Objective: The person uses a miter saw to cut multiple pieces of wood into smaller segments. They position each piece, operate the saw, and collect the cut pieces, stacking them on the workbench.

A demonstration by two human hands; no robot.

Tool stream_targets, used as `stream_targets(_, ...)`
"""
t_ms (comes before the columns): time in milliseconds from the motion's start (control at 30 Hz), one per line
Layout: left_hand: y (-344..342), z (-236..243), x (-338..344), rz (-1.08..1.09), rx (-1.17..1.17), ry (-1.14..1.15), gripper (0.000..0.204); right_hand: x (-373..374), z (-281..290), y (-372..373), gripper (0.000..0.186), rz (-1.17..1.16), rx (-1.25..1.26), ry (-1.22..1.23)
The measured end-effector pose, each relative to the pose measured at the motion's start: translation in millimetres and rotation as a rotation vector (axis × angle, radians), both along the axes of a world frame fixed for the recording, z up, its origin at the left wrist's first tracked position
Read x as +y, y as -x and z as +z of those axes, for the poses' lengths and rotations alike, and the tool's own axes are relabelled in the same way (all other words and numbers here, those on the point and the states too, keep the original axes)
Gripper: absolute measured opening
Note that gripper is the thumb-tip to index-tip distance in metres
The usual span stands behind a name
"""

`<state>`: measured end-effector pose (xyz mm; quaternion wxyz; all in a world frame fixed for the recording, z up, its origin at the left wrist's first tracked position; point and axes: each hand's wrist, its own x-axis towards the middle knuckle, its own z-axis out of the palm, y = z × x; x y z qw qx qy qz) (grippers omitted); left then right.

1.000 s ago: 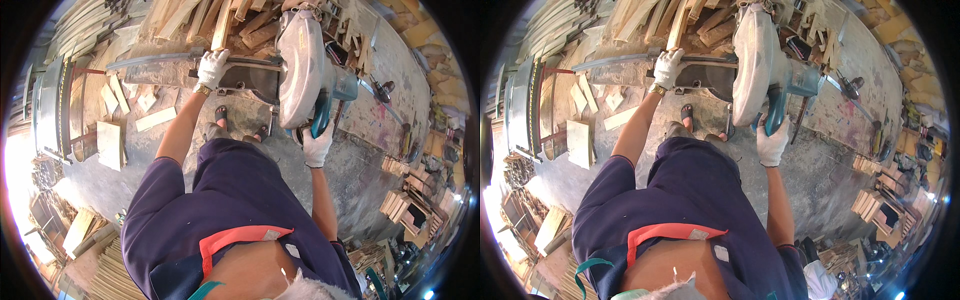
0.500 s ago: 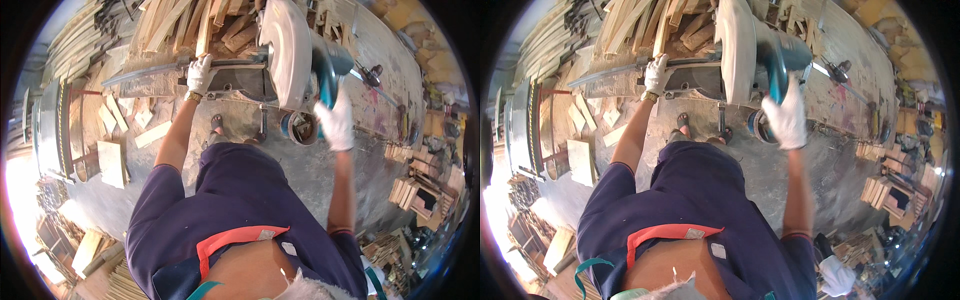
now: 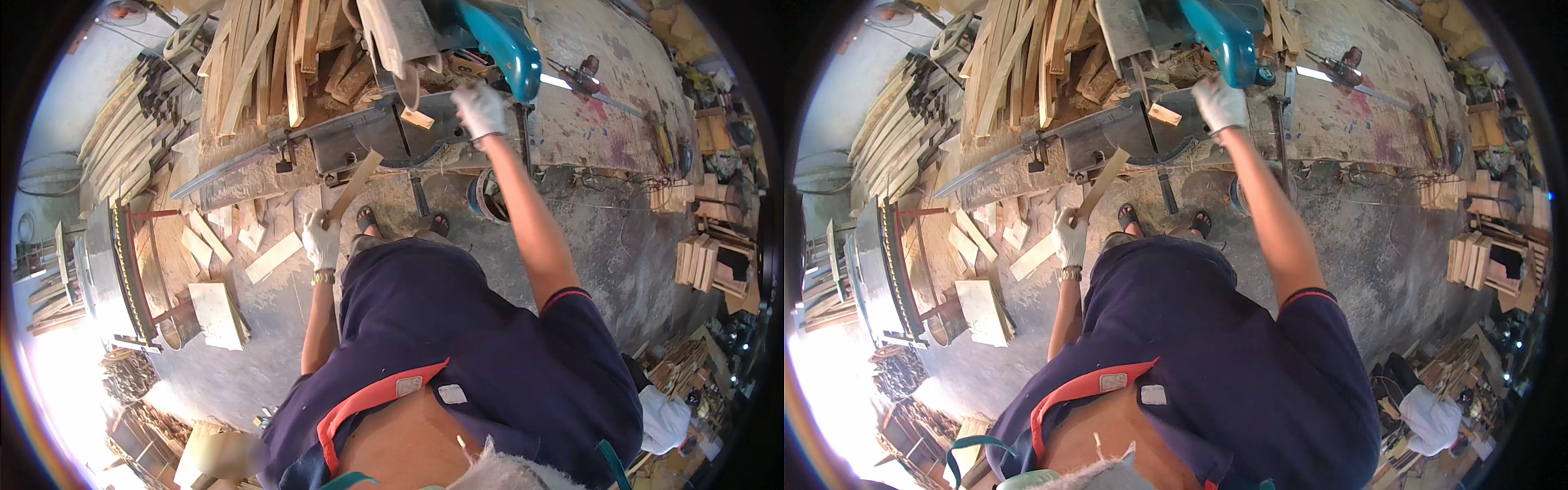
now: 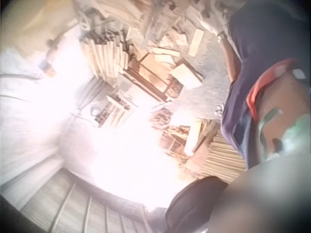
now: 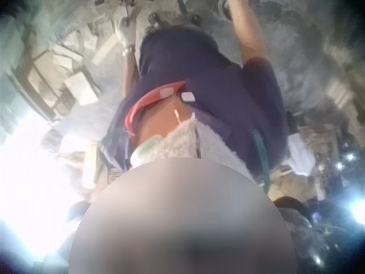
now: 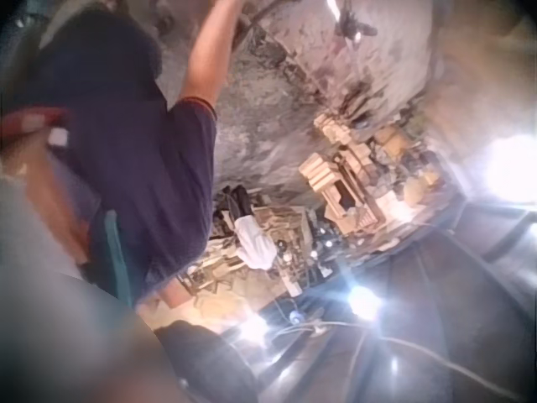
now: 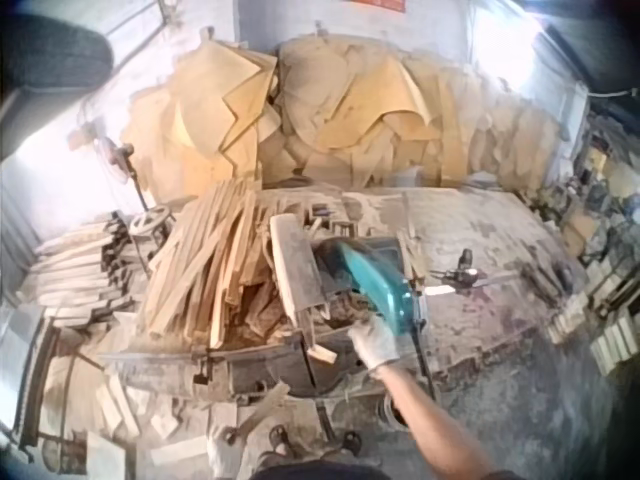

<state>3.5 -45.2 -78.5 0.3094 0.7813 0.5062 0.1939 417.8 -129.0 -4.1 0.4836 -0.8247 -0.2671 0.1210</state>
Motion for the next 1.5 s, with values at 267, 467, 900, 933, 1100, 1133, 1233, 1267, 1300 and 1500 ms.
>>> stream_targets(267, 6, 15, -22, -0.045, 0.074, 0.029, 0.019, 16, -98, 50, 0.026, 0.187, -0.302, 0.32)
stream_targets(467, -22, 16, -41, -0.13, 0.0, 0.055, 0.018, -98, -110, 34, 0.026, 0.598, 0.433, 0.267)
stream_targets(900, -129, 29, -74, -0.716, 0.034, 0.18, 0.026, -301, -107, 125, 0.052, -0.396, 1.115, -0.273)
stream_targets(933, -136, 31, -77, -0.791, 0.032, 0.137, 0.026, -293, -97, 130, 0.051, -0.35, 1.105, -0.374)
stream_targets(1100, -164, 43, -81, -0.869, 0.029, 0.195, 0.028, -249, -36, 100, 0.035, -0.387, 0.78, -0.297)
stream_targets(1133, -165, 46, -77, -0.853, 0.048, 0.247, 0.029, -244, -20, 88, 0.029, -0.377, 0.716, -0.324)
stream_targets(1233, -159, 49, -66, -0.805, -0.043, 0.025, 0.038, -238, 39, 42, 0.02, -0.36, 0.38, -0.3)
stream_targets(1267, -153, 48, -62, -0.753, -0.128, 0.018, 0.039, -238, 60, 29, 0.019, -0.343, 0.118, -0.325)
stream_targets(1300, -146, 47, -57, -0.707, -0.109, -0.002, 0.042, -239, 80, 12, 0.017, -0.336, -0.113, -0.272)
stream_targets(1500, -78, 35, -34, -0.323, -0.077, 0.076, 0.035, -163, 120, -101, 0.032, -0.488, -0.32, -0.587)
